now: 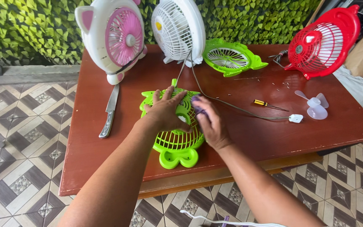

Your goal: The person disassembles several small fans, cleans the grills and blades with a purple cloth, and uses a screwdriver to reassemble the components on a wooden table.

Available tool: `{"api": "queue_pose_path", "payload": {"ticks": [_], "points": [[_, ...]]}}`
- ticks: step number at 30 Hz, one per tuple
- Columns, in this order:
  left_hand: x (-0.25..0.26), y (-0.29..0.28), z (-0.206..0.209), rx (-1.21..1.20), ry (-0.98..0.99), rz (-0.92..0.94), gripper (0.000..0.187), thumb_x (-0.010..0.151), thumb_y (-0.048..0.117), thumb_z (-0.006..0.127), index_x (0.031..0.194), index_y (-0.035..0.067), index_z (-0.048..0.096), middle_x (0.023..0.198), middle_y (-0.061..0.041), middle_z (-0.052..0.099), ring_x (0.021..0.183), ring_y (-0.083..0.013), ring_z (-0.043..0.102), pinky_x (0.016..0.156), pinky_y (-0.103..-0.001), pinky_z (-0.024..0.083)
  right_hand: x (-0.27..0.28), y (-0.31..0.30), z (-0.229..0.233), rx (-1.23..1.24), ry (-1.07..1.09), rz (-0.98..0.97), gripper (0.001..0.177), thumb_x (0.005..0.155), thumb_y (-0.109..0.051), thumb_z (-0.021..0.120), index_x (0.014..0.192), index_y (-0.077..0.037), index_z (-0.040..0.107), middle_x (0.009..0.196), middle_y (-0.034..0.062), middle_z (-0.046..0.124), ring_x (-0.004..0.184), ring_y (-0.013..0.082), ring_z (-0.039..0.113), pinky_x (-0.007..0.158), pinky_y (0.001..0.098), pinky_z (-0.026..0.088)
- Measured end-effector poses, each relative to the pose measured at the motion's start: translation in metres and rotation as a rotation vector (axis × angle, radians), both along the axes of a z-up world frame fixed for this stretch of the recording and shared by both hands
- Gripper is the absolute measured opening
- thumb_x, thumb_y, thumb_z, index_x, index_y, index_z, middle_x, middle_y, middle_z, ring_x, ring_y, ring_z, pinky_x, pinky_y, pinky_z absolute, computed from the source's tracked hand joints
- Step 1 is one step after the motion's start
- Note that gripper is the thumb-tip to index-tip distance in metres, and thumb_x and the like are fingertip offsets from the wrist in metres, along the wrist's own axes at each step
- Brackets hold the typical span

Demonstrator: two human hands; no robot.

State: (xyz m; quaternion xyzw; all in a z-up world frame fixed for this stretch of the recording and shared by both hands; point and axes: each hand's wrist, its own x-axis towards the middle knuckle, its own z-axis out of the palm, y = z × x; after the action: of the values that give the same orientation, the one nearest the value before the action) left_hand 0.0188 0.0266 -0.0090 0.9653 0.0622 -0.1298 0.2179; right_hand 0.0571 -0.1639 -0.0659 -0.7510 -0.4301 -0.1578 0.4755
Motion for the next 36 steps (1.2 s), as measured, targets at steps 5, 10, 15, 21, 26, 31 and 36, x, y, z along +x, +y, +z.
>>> {"api": "queue_pose_path", "payload": {"ticks": [5, 10, 15, 21, 26, 31, 36], "points": [[0.002, 0.000, 0.002, -0.005, 0.001, -0.014, 0.134, 0.054, 0.054, 0.096, 0.161, 0.044, 0.015, 0.173, 0.004, -0.001, 0.157, -0.0391, 0.000, 0.115, -0.076, 0.020, 0.012, 0.016, 0.005, -0.097, 0.362, -0.145, 0.045, 0.098, -0.023, 0.055, 0.141, -0.009, 0.055, 0.138, 0.0148, 0.065, 0.125, 0.0272, 0.064, 0.105, 0.0363, 0.050], [0.002, -0.001, 0.000, 0.026, -0.009, -0.038, 0.135, 0.054, 0.059, 0.094, 0.161, 0.041, 0.015, 0.173, 0.003, 0.001, 0.157, -0.0412, 0.001, 0.115, -0.076, 0.021, 0.018, 0.005, -0.003, -0.173, -0.168, 0.027, 0.038, 0.105, -0.024, 0.059, 0.139, -0.008, 0.057, 0.147, 0.0179, 0.061, 0.136, 0.0329, 0.059, 0.115, 0.0428, 0.045], [-0.008, 0.015, 0.014, 0.126, -0.027, -0.188, 0.144, 0.048, 0.066, 0.094, 0.162, 0.040, 0.011, 0.171, -0.004, 0.005, 0.153, -0.0449, 0.011, 0.115, -0.073, 0.022, 0.032, -0.005, 0.004, -0.213, 0.458, -0.370, 0.040, 0.099, -0.029, 0.056, 0.135, -0.013, 0.062, 0.127, 0.0135, 0.073, 0.115, 0.0251, 0.072, 0.101, 0.0377, 0.054], [-0.027, 0.001, 0.018, 0.305, -0.110, -0.152, 0.141, 0.049, 0.086, 0.081, 0.163, 0.035, 0.015, 0.168, -0.010, 0.018, 0.148, -0.0414, 0.029, 0.112, -0.059, 0.037, 0.001, -0.016, -0.002, -0.121, -0.308, -0.032, 0.035, 0.109, -0.025, 0.055, 0.139, -0.007, 0.056, 0.132, 0.0205, 0.067, 0.125, 0.0314, 0.063, 0.106, 0.0432, 0.050], [-0.040, -0.045, 0.020, 0.278, -0.075, 0.069, 0.139, 0.058, 0.092, 0.073, 0.164, 0.026, 0.011, 0.167, -0.016, 0.015, 0.144, -0.0406, 0.030, 0.107, -0.052, 0.039, 0.024, -0.022, 0.005, -0.090, 0.506, -0.369, 0.038, 0.099, -0.031, 0.057, 0.132, -0.014, 0.064, 0.111, 0.0114, 0.077, 0.094, 0.0205, 0.072, 0.084, 0.0350, 0.058], [-0.037, -0.041, 0.026, 0.362, -0.081, -0.110, 0.139, 0.060, 0.089, 0.076, 0.162, 0.022, 0.010, 0.168, -0.016, 0.005, 0.153, -0.0386, 0.007, 0.115, -0.067, 0.019, 0.015, -0.039, -0.011, -0.100, 0.066, -0.087, 0.038, 0.104, -0.029, 0.060, 0.136, -0.010, 0.061, 0.125, 0.0149, 0.070, 0.114, 0.0221, 0.067, 0.098, 0.0364, 0.052], [-0.034, -0.025, 0.022, 0.174, -0.072, -0.212, 0.137, 0.055, 0.069, 0.090, 0.163, 0.037, 0.011, 0.171, -0.010, -0.001, 0.155, -0.0454, -0.003, 0.120, -0.068, 0.011, 0.018, -0.045, -0.009, -0.158, 0.554, -0.414, 0.042, 0.098, -0.031, 0.059, 0.136, -0.015, 0.064, 0.119, 0.0122, 0.076, 0.105, 0.0213, 0.072, 0.094, 0.0345, 0.056]]}}
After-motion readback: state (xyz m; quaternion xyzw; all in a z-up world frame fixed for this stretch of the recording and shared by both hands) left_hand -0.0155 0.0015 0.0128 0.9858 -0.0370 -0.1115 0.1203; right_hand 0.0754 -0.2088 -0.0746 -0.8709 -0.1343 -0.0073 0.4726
